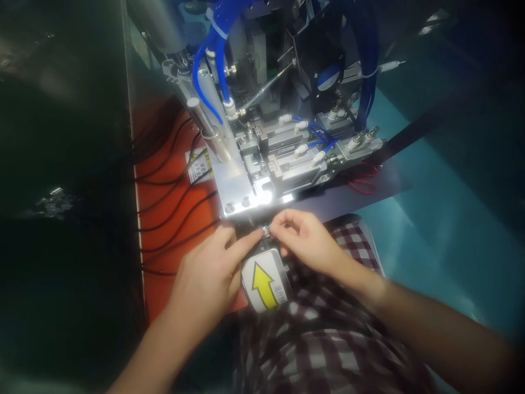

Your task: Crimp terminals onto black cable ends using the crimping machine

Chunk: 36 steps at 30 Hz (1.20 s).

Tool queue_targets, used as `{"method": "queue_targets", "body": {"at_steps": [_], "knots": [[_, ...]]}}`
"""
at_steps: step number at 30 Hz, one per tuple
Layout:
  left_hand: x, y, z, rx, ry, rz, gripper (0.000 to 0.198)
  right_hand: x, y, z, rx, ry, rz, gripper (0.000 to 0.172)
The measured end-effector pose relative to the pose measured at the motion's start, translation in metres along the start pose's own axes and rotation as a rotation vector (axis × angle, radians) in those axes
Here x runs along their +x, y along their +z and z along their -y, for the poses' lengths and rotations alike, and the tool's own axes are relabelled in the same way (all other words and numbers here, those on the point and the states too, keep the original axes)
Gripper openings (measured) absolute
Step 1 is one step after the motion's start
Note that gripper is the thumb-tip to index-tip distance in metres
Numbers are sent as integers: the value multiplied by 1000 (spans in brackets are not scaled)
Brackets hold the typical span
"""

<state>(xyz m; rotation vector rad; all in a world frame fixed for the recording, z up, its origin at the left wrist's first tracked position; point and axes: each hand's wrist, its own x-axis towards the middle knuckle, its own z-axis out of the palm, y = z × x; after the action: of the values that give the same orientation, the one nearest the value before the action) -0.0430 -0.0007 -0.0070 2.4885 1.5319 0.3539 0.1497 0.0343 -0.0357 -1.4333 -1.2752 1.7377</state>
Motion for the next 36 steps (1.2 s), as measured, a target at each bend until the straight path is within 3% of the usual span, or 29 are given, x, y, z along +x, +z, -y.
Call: {"method": "queue_targets", "body": {"at_steps": [9, 12, 14, 21, 31, 36], "knots": [[1, -3, 3, 11, 56, 16, 42, 0, 0, -4, -176, -96, -58, 8], [1, -1, 2, 64, 76, -18, 41, -1, 1, -8, -32, 7, -27, 8], [1, 0, 2, 65, 86, -21, 41, -3, 1, -9, 36, -24, -57, 9], [0, 1, 4, 53, 91, -21, 42, -5, -1, -7, 45, -83, -38, 20], [1, 0, 2, 96, 100, -26, 43, -4, 9, -7, 113, -20, -55, 13], [2, -1, 1, 121, 107, -1, 45, -3, 6, -11, 32, -117, -41, 10]]}}
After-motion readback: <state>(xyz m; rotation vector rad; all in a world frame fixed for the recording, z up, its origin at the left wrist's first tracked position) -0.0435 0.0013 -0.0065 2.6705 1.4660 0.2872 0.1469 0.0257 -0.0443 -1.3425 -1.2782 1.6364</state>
